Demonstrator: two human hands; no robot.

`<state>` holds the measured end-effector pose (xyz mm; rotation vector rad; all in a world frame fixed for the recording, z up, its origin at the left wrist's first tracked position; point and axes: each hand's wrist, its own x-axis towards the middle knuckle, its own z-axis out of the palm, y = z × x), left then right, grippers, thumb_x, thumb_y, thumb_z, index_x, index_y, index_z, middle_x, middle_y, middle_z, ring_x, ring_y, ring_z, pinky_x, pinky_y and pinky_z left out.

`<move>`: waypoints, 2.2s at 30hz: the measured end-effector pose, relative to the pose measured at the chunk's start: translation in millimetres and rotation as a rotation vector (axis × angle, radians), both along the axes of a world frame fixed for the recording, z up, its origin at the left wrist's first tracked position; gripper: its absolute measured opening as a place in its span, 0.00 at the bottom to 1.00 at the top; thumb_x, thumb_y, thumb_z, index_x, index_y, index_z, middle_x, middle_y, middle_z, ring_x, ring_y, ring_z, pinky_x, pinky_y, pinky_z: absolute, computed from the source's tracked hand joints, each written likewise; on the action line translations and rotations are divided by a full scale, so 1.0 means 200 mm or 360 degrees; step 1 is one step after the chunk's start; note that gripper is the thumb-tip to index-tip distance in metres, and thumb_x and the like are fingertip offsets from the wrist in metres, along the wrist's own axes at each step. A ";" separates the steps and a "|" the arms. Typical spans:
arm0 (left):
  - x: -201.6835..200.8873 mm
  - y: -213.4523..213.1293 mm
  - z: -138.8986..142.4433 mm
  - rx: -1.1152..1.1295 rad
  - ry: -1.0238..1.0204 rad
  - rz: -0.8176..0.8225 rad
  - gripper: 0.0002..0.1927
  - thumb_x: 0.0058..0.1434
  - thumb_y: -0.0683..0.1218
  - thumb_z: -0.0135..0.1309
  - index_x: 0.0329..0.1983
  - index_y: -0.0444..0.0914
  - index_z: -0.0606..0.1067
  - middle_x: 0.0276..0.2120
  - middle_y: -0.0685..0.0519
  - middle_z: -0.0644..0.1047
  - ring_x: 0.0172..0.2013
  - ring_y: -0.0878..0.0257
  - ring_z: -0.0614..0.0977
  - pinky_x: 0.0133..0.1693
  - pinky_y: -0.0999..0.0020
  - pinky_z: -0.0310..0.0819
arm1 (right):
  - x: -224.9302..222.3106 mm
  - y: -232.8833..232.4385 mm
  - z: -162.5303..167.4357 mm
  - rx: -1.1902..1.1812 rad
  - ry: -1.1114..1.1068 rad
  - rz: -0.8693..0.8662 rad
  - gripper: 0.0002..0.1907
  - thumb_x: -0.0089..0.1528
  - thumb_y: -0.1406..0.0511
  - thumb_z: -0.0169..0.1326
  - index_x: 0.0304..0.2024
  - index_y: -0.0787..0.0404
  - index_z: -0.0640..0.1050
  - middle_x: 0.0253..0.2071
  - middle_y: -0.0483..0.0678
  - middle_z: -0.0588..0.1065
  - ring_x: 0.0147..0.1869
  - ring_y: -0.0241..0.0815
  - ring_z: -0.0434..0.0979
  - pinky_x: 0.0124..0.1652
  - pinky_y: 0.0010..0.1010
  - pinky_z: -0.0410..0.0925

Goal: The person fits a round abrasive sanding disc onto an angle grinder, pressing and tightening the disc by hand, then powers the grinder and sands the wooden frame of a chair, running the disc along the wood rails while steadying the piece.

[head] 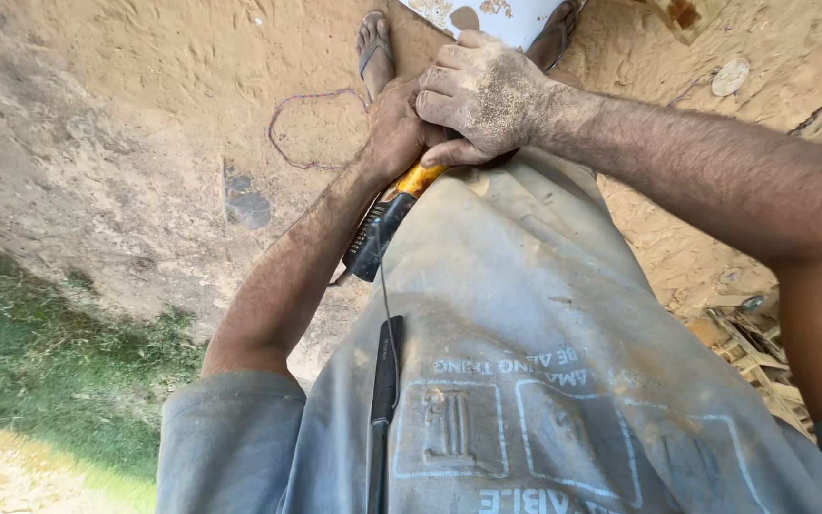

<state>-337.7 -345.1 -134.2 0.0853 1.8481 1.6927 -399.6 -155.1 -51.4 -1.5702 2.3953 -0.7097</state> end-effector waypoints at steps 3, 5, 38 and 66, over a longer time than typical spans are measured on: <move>0.00 0.00 0.05 -0.0061 -0.0123 0.0043 0.21 0.54 0.45 0.65 0.50 0.33 0.77 0.47 0.45 0.79 0.49 0.55 0.82 0.54 0.61 0.76 | 0.02 0.02 -0.05 0.0211 -0.0046 -0.0106 0.30 0.66 0.38 0.54 0.38 0.58 0.79 0.35 0.49 0.75 0.43 0.50 0.76 0.45 0.45 0.68; -0.01 -0.01 0.10 -0.0080 -0.0207 0.0091 0.26 0.47 0.44 0.71 0.48 0.32 0.77 0.44 0.45 0.79 0.47 0.55 0.82 0.53 0.61 0.76 | 0.06 0.00 -0.09 0.0271 -0.0198 -0.0528 0.30 0.71 0.39 0.50 0.39 0.59 0.78 0.35 0.51 0.74 0.44 0.52 0.76 0.47 0.46 0.69; -0.11 0.02 0.17 0.0871 -0.0731 0.0073 0.29 0.49 0.31 0.55 0.57 0.33 0.72 0.50 0.49 0.78 0.53 0.60 0.79 0.58 0.67 0.73 | 0.08 0.24 0.43 -0.0030 -0.1553 -0.1305 0.34 0.60 0.64 0.66 0.66 0.68 0.70 0.58 0.54 0.76 0.64 0.42 0.77 0.64 0.37 0.70; 0.00 -0.18 0.55 0.0657 -0.0848 0.0246 0.27 0.42 0.32 0.63 0.47 0.37 0.71 0.42 0.54 0.77 0.47 0.63 0.79 0.54 0.66 0.75 | 0.23 0.13 0.64 -0.0271 -0.0121 -0.0834 0.23 0.57 0.62 0.71 0.55 0.51 0.81 0.47 0.46 0.75 0.55 0.50 0.76 0.56 0.47 0.67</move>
